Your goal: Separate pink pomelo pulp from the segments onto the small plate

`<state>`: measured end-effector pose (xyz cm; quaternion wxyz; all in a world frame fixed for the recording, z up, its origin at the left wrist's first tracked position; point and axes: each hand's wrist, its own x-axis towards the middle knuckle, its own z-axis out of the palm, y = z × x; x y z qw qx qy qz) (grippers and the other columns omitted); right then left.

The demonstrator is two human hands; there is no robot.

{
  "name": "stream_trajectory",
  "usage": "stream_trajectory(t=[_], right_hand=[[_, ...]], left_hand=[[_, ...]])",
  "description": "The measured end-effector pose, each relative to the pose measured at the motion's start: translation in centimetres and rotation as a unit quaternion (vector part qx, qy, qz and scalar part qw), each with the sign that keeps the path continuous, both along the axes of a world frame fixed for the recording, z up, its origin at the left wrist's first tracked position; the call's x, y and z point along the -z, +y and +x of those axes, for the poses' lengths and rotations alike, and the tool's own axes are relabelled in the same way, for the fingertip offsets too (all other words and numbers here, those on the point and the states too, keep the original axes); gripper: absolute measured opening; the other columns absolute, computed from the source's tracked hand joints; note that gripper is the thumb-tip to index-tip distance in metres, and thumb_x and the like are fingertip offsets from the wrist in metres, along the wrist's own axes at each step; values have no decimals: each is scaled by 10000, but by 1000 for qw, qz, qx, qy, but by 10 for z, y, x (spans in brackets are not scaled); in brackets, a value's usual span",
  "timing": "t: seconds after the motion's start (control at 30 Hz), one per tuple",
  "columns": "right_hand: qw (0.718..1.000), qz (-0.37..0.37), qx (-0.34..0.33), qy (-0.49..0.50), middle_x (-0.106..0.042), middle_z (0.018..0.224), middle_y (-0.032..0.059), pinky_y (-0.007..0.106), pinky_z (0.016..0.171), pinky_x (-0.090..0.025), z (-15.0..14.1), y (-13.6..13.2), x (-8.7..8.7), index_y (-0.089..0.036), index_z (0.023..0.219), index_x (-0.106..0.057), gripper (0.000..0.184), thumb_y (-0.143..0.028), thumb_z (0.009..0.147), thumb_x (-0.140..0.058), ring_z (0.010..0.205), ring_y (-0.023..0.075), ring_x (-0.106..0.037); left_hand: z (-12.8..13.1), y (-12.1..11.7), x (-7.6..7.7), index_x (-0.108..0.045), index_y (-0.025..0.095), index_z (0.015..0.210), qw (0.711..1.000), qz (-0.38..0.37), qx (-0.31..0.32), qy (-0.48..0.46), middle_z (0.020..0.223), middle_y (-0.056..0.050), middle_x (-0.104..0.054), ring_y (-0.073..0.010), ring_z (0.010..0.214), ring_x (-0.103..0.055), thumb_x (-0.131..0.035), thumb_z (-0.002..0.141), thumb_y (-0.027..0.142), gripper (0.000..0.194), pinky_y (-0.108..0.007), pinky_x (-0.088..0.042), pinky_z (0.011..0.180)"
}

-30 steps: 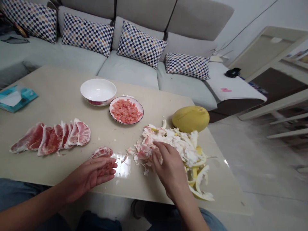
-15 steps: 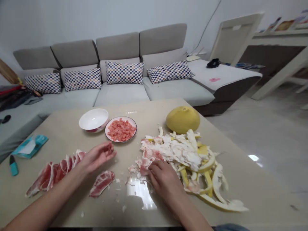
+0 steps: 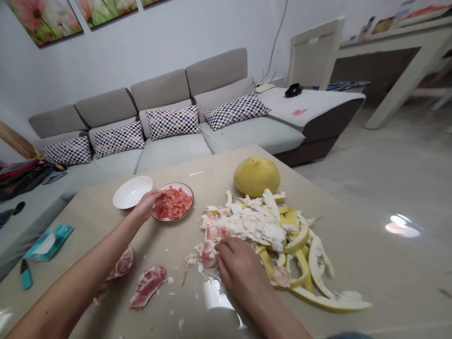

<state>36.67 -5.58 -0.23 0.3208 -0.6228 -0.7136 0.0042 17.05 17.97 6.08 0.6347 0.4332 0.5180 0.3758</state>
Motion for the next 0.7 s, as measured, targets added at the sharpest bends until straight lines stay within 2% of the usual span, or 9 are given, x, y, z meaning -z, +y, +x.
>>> stream_trajectory(t=[0.2, 0.47, 0.6, 0.7], right_hand=[[1000, -14, -19, -11, -650, 869, 122, 407, 734, -499, -7, 1, -1, -161, 842, -658, 266, -135, 900, -400, 834, 256, -603], [999, -5, -32, -19, -649, 801, 102, 367, 679, -491, -12, 4, 0, -168, 794, -650, 238, -116, 873, -431, 761, 239, -611], [999, 14, -38, 34, -659, 879, 105, 384, 721, -506, -19, 1, -5, -182, 975, -643, 233, -141, 912, -422, 820, 242, -618], [993, 32, -67, 94, -656, 983, 110, 381, 784, -514, -29, -6, -11, -202, 1186, -553, 314, -117, 922, -406, 909, 232, -614]], left_hand=[[-15, -2, -15, -559, 166, 1199, 1000, 10, 20, 0, 1210, -96, -594, -227, 1009, -616, -568, 906, 310, 327, -436, -533, 840], [-25, -7, -21, -561, 160, 1191, 994, -17, 5, -105, 1196, -96, -599, -222, 991, -621, -571, 905, 309, 323, -427, -538, 826], [-14, -30, -24, -625, 114, 988, 982, -49, 45, -176, 1057, -111, -655, -185, 969, -637, -504, 929, 252, 193, -340, -520, 866], [5, -61, -22, -644, 147, 944, 967, -75, 106, -220, 1075, -124, -672, -228, 1040, -623, -479, 921, 390, 294, -390, -503, 897]])
